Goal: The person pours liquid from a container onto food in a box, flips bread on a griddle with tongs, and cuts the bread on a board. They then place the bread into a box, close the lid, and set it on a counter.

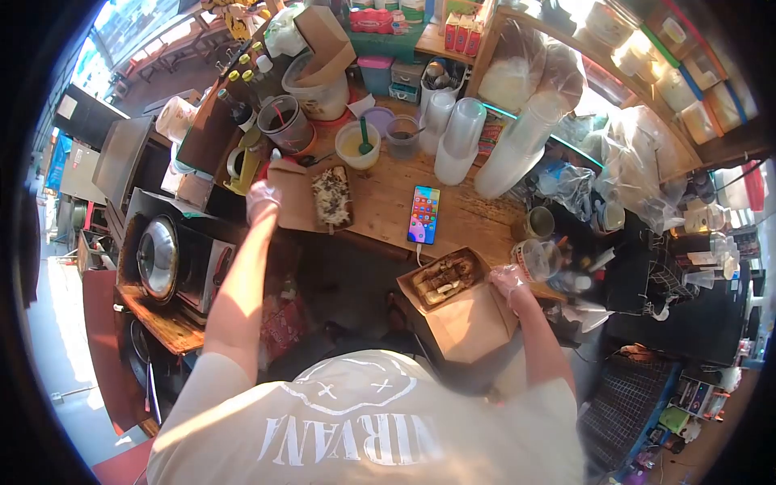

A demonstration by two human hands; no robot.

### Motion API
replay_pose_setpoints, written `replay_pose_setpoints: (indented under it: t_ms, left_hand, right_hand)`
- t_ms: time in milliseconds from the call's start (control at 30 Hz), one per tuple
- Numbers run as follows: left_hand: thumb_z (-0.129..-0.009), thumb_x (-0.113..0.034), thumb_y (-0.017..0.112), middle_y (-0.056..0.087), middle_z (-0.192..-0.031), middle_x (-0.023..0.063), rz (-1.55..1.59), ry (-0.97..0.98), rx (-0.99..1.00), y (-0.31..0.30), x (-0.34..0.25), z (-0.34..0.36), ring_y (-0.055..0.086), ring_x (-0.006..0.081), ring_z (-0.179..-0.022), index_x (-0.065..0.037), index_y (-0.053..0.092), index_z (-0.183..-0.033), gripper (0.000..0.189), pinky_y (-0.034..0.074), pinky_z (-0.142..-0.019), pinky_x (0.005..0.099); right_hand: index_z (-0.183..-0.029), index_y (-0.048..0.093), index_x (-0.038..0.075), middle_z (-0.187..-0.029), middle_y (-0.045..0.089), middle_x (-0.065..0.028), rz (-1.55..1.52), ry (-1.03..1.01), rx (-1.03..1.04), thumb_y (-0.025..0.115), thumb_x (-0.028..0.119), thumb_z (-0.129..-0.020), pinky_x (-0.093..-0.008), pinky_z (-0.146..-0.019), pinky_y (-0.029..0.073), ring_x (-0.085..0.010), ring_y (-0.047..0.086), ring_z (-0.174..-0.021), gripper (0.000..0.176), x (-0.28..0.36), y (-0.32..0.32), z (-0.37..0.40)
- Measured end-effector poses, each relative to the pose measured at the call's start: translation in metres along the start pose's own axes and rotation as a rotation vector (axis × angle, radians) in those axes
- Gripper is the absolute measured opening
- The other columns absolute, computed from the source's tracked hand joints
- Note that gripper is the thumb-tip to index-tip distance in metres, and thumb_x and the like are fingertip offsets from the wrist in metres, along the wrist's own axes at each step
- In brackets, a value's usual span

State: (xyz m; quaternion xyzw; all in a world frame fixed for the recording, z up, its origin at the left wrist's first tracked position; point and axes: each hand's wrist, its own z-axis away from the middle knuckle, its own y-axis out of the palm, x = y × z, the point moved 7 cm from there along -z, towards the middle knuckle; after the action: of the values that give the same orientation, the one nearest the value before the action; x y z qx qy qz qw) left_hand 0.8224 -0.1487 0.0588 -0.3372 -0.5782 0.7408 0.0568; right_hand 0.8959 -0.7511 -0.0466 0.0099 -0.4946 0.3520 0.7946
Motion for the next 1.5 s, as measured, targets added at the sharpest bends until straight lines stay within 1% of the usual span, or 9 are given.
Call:
replay_pose_setpoints:
  t_ms: [133,267,467,800,1067,1233,1333,1367,1500]
  left_hand:
    - [-0.086,-0.028,0.066,0.067,-0.116,0.0226,-0.233,-0.032,0.017,-0.023,-0.023,-0.021,0.064,0.0388,-0.11,-0.004,0.068,-0.111,0.035,0.052,-0.091,0.0463]
    - [-0.081,-0.032,0.071,0.066,-0.106,0.0178,-0.309,0.608,-0.608,-0.028,-0.08,0.045,0.064,0.0327,-0.094,-0.006,0.062,-0.119,0.047,0.051,-0.089,0.045]
    - [-0.089,-0.063,0.055,0.065,-0.109,0.0291,-0.208,0.402,0.589,0.217,-0.147,0.155,0.063,0.0421,-0.104,0.002,0.069,-0.105,0.068,0.049,-0.092,0.0476]
    - [-0.1,-0.045,0.042,0.064,-0.101,0.0296,0.191,0.494,0.587,0.271,-0.198,0.222,0.061,0.043,-0.098,-0.003,0.067,-0.103,0.049,0.048,-0.085,0.0511]
    - [-0.093,-0.033,0.056,0.065,-0.116,0.0198,0.067,0.555,0.481,0.132,0.027,0.196,0.059,0.0386,-0.111,-0.004,0.066,-0.114,0.037,0.048,-0.096,0.0453]
    - [-0.092,-0.037,0.058,0.064,-0.121,0.0188,-0.24,0.063,0.565,0.033,0.201,0.225,0.058,0.0359,-0.116,-0.007,0.066,-0.119,0.041,0.046,-0.101,0.0449]
    - [-0.091,-0.037,0.059,0.064,-0.123,0.019,-0.258,-0.226,0.474,-0.024,0.28,0.269,0.059,0.0353,-0.117,-0.007,0.067,-0.119,0.041,0.046,-0.102,0.0439]
    - [-0.091,-0.036,0.06,0.064,-0.125,0.0189,-0.222,-0.329,0.435,-0.032,0.31,0.288,0.059,0.035,-0.117,-0.007,0.067,-0.12,0.042,0.046,-0.102,0.0429]
    - [-0.092,-0.034,0.061,0.064,-0.127,0.0165,-0.076,-0.597,0.385,-0.056,0.37,0.374,0.059,0.0336,-0.119,-0.008,0.067,-0.122,0.04,0.046,-0.103,0.042]
  right_hand:
    - [-0.079,0.066,-0.001,-0.075,0.062,-0.0018,0.042,0.109,-0.06,0.063,0.011,-0.084,-0.0329,-0.063,0.044,-0.0142,0.056,-0.071,0.013,0.007,-0.006,0.006]
    - [-0.096,0.07,-0.002,-0.079,0.065,-0.0005,0.067,0.159,-0.188,0.066,0.011,-0.081,-0.0303,-0.066,0.047,-0.0134,0.058,-0.072,0.021,-0.009,-0.021,0.016]
    - [-0.107,0.071,-0.004,-0.08,0.065,0.0004,-0.183,0.23,-0.176,0.065,0.008,-0.08,-0.0227,-0.061,0.045,-0.008,0.057,-0.069,0.03,-0.016,-0.035,0.053]
    - [-0.11,0.07,-0.006,-0.095,0.07,-0.0024,0.008,0.215,-0.205,0.059,0.005,-0.081,-0.0256,-0.076,0.049,-0.0104,0.062,-0.083,0.033,0.019,-0.07,0.088]
    - [-0.108,0.069,0.004,-0.103,0.069,-0.0156,0.684,-0.249,0.024,0.064,0.013,-0.083,-0.0327,-0.08,0.053,-0.0194,0.065,-0.089,0.027,0.12,-0.009,-0.051]
    - [-0.094,0.068,0.008,-0.093,0.068,-0.0164,1.024,-1.409,0.212,0.059,0.013,-0.084,-0.0438,-0.079,0.053,-0.0318,0.066,-0.084,0.014,0.16,0.054,-0.14]
    - [-0.094,0.067,0.01,-0.098,0.068,-0.0134,1.644,-1.058,0.291,0.052,0.017,-0.088,-0.0471,-0.077,0.051,-0.031,0.065,-0.086,0.017,0.127,0.083,-0.247]
    - [-0.088,0.068,0.01,-0.086,0.068,-0.0133,1.665,-1.537,0.23,0.052,0.017,-0.088,-0.0469,-0.075,0.051,-0.0298,0.066,-0.082,0.018,0.108,0.087,-0.263]
    - [-0.103,0.071,0.004,-0.109,0.069,-0.0195,2.007,-0.799,0.409,0.055,0.017,-0.085,-0.0471,-0.091,0.049,-0.0346,0.066,-0.102,0.027,0.102,0.112,-0.333]
